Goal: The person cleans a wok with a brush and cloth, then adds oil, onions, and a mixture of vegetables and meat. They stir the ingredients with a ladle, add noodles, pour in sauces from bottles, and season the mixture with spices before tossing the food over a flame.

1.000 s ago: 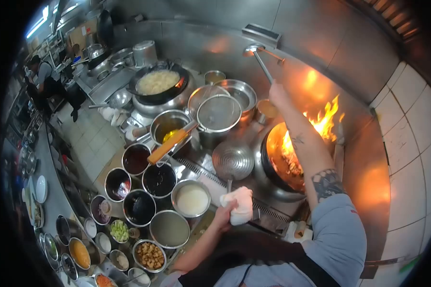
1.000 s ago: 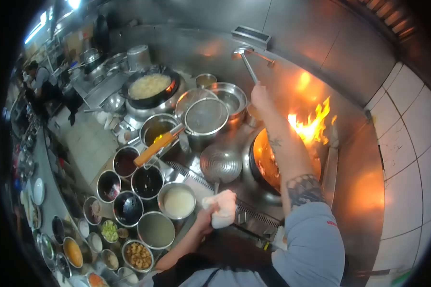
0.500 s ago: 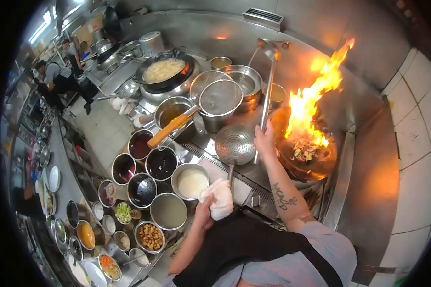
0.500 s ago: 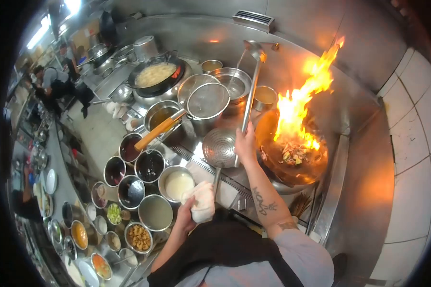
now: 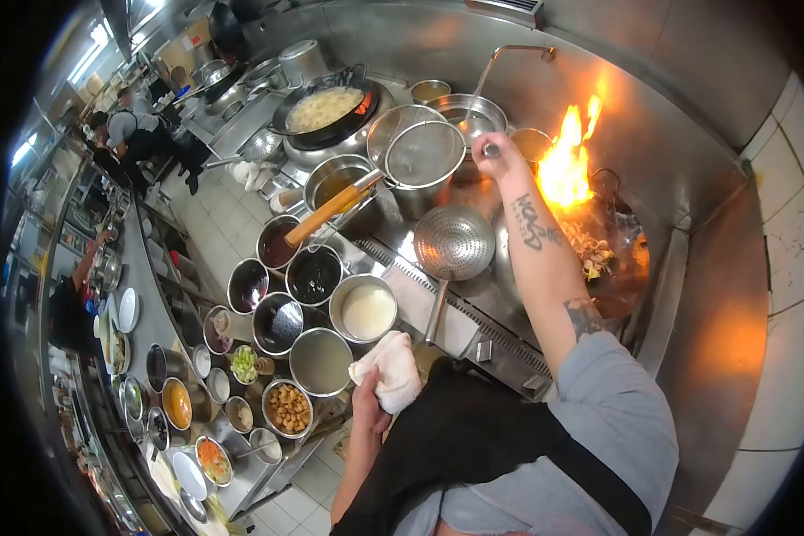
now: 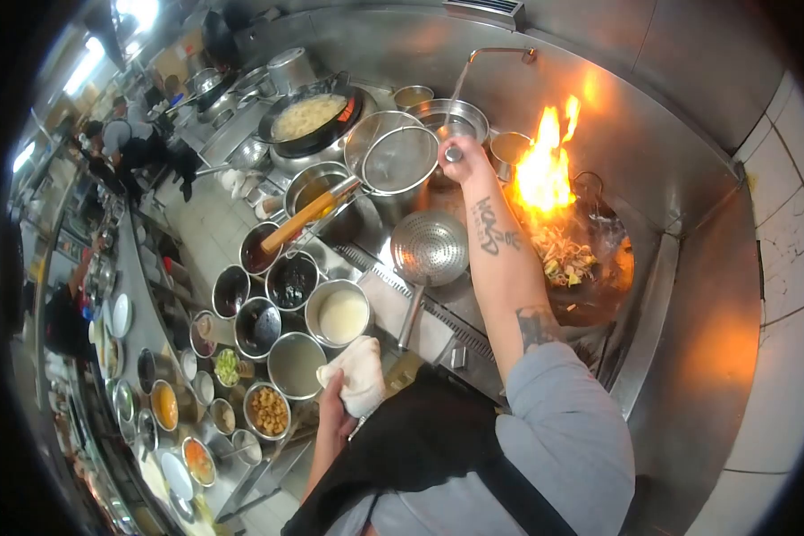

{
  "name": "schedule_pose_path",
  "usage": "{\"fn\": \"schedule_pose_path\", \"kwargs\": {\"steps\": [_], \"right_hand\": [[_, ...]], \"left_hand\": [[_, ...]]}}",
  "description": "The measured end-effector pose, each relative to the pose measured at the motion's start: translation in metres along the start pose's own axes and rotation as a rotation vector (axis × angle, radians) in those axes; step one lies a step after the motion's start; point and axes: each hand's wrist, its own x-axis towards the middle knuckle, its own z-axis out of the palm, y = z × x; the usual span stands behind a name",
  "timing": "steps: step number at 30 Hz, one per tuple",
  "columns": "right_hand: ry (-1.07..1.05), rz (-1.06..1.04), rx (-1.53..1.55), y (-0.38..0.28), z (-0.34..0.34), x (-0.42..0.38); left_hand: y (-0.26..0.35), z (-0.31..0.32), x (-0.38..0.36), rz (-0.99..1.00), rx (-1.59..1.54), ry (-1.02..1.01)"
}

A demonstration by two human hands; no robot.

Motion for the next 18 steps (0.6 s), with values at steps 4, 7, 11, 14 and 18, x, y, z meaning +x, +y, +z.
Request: {"fn": "schedule_pose_path", "kwargs": {"steps": [4, 7, 11, 14, 18], "right_hand": [[0.014, 0.254, 0.147, -0.024, 0.012, 0.02], [0.007, 0.098, 0.136, -0.02, 0.028, 0.012], [-0.059, 0.106, 0.106, -0.018, 0.042, 0.012], [-0.058, 0.116, 0.101, -0.02, 0.037, 0.028], [-0.038, 0.091, 0.117, -0.014, 0.045, 0.02]], "left_hand": [[0.0, 0.005, -0.003, 0.014, -0.111, -0.048], [0.0, 0.0, -0.004, 0.023, -0.108, -0.039], [0.003, 0.001, -0.004, 0.041, -0.076, -0.011], [0.006, 0.0, -0.003, 0.054, -0.078, -0.043], [0.011, 0.006, -0.007, 0.073, -0.066, -0.071]]}}
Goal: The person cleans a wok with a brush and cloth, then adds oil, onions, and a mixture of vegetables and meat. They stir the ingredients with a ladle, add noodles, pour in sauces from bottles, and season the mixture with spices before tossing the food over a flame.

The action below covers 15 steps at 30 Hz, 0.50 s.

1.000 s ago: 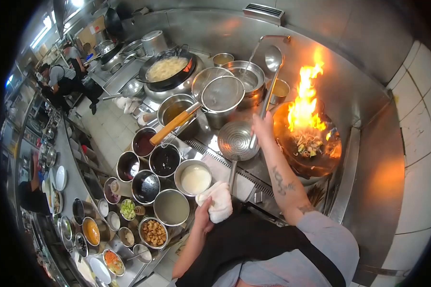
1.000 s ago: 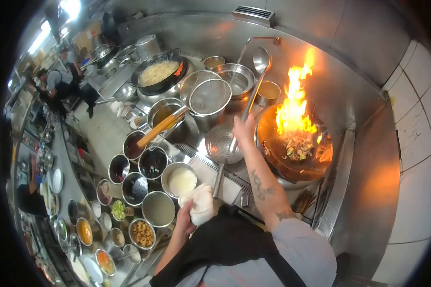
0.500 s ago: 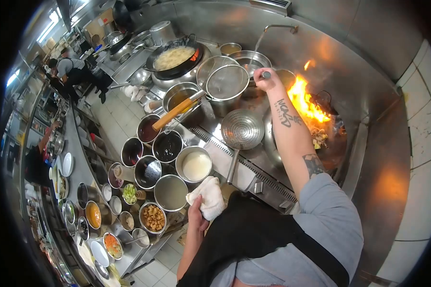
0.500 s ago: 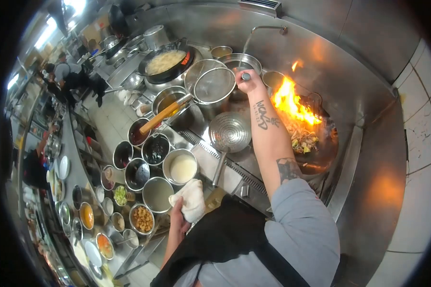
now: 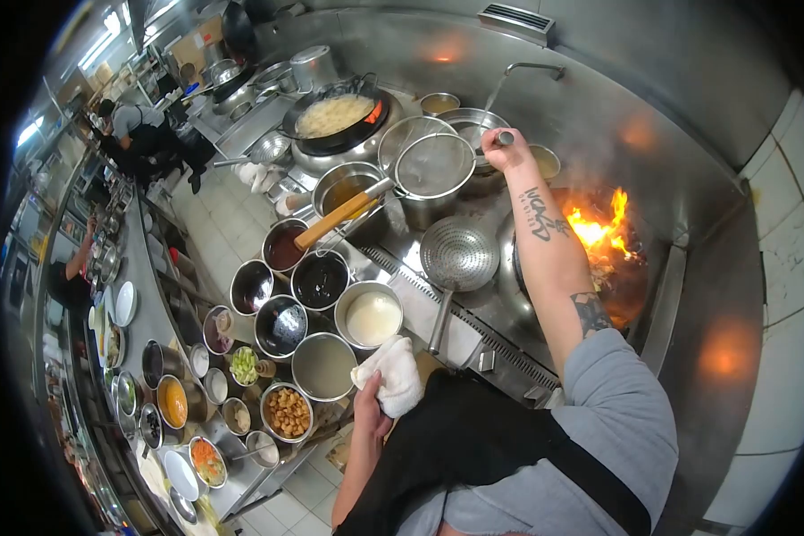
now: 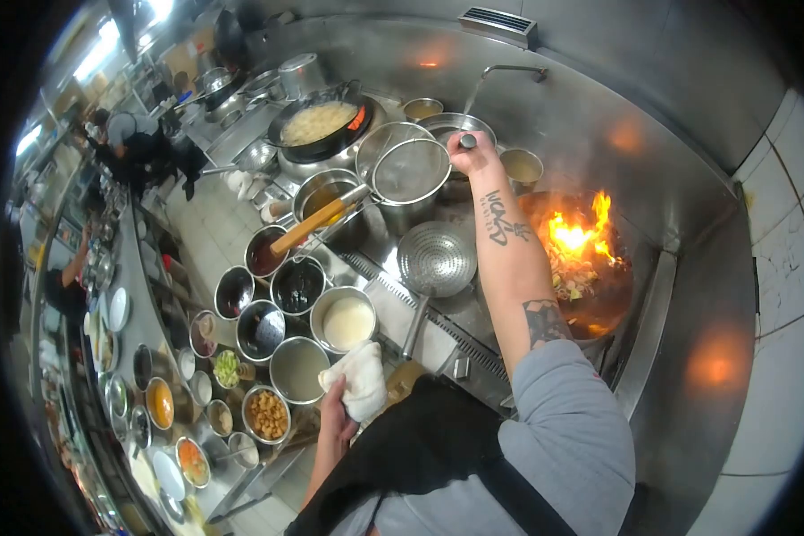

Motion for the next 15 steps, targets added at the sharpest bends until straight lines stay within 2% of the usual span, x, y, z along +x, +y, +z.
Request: {"fn": "schedule_pose_path", "kwargs": {"steps": [4, 8, 15], "right_hand": [[-0.004, 0.007, -0.001, 0.005, 0.01, -0.004], [0.05, -0.125, -0.017, 0.01, 0.017, -0.004], [0.074, -0.107, 0.032, 0.005, 0.027, 0.002]], "left_hand": [[0.005, 0.0, 0.001, 0.004, 0.029, 0.004], [0.005, -0.009, 0.004, -0.009, -0.001, -0.002], [0.013, -0.008, -0.002, -0.005, 0.007, 0.024]]}}
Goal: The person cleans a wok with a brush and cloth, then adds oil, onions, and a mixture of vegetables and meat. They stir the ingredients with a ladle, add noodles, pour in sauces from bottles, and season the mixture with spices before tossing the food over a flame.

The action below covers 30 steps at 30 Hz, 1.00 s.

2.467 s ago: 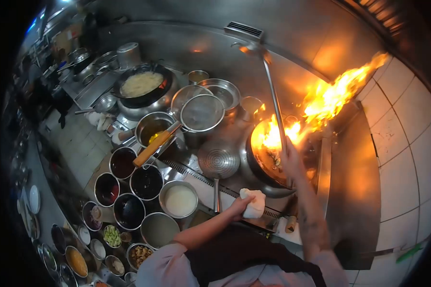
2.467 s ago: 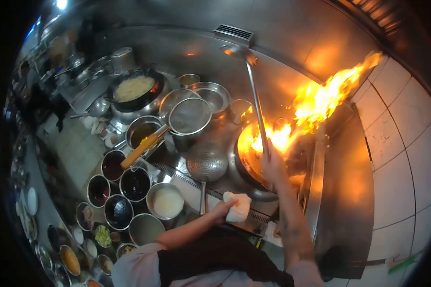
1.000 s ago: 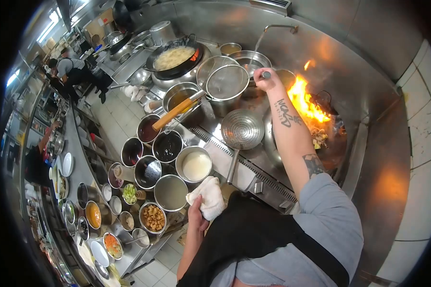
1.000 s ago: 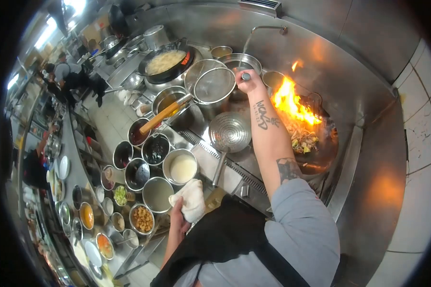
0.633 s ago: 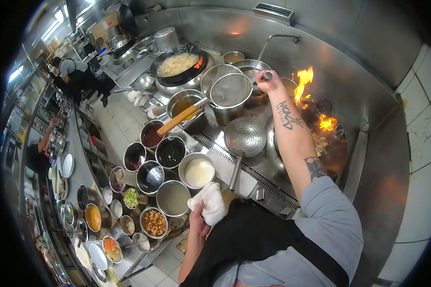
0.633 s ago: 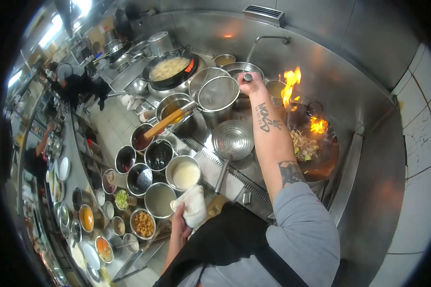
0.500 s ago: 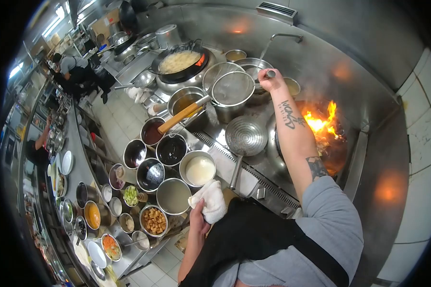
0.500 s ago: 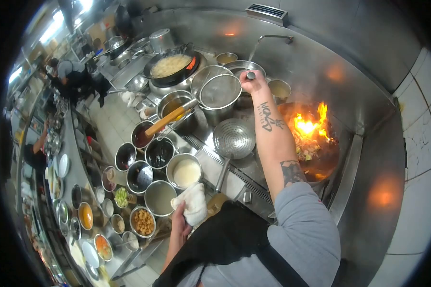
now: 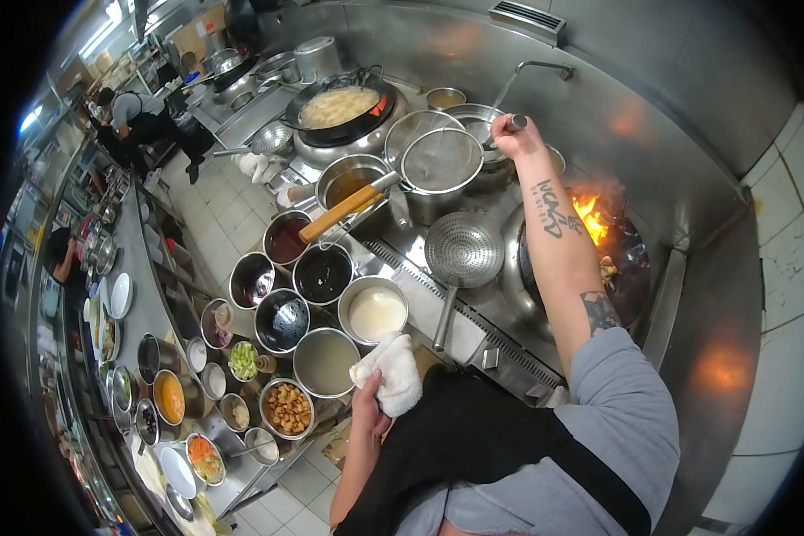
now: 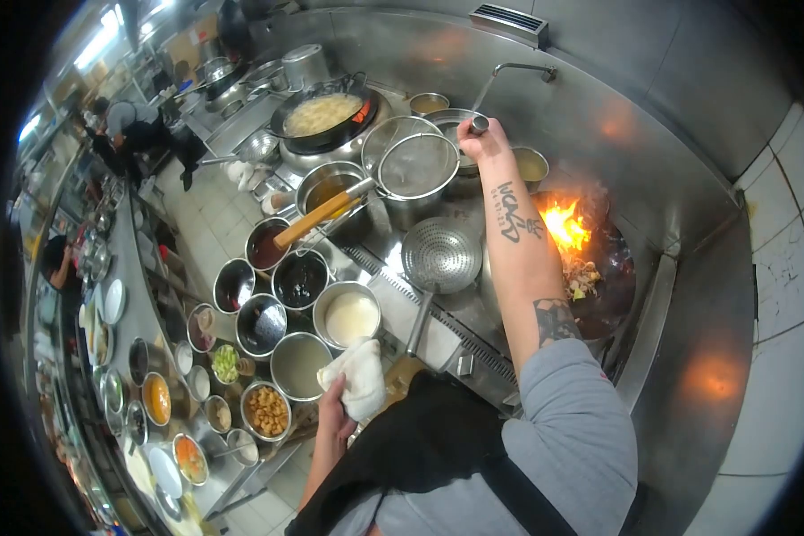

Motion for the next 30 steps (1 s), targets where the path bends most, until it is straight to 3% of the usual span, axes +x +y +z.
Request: {"fn": "schedule_pose_path", "kwargs": {"steps": [30], "right_hand": [[-0.021, 0.009, 0.053, -0.013, 0.02, -0.003]], "left_hand": [[-0.004, -0.018, 0.014, -0.019, -0.036, -0.025]]}}
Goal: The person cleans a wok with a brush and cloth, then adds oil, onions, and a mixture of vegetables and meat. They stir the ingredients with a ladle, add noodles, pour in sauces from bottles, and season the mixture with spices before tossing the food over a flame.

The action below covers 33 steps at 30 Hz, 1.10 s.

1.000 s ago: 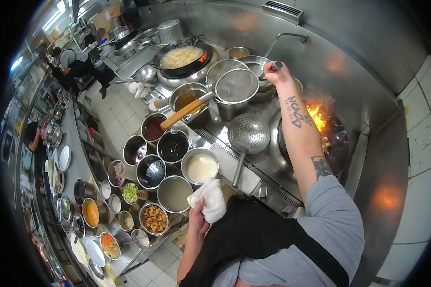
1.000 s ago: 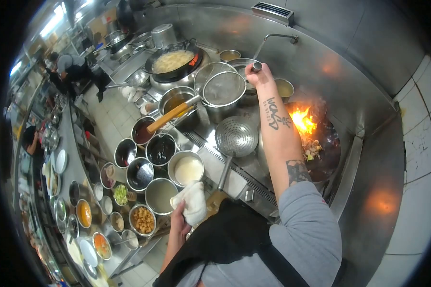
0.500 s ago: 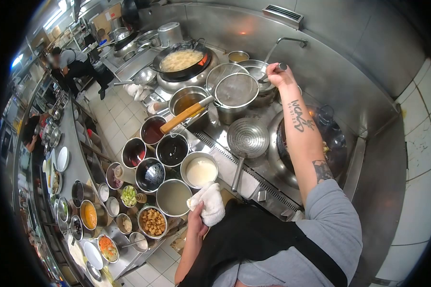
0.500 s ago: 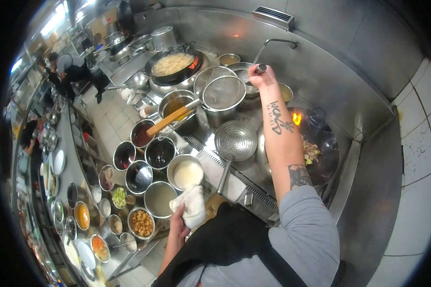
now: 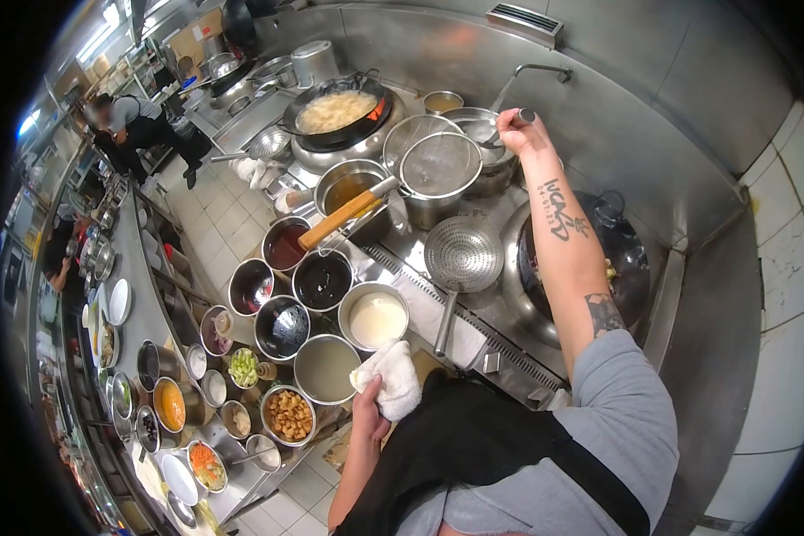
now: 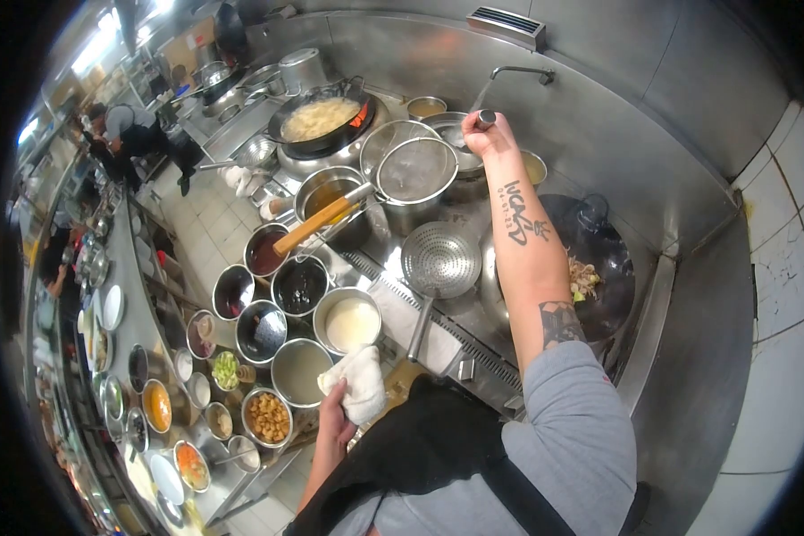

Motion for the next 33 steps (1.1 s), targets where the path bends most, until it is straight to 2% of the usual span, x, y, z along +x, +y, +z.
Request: {"fn": "schedule_pose_path", "kwargs": {"steps": [14, 21, 26, 27, 33], "right_hand": [[-0.021, -0.017, 0.025, 0.003, 0.0, -0.003], [-0.065, 0.057, 0.067, -0.004, -0.001, -0.017], [-0.099, 0.09, 0.158, -0.019, -0.006, -0.037], [-0.116, 0.088, 0.178, -0.025, -0.01, -0.041], [-0.122, 0.039, 0.114, -0.022, -0.004, -0.146]], "left_hand": [[0.005, 0.017, -0.009, 0.011, 0.112, -0.032], [0.003, 0.022, 0.0, -0.02, 0.19, -0.069], [0.002, 0.044, 0.019, -0.152, 0.285, -0.213], [-0.001, 0.051, 0.027, -0.181, 0.293, -0.292], [-0.041, 0.108, 0.066, -0.441, 0.401, -0.432]]}}
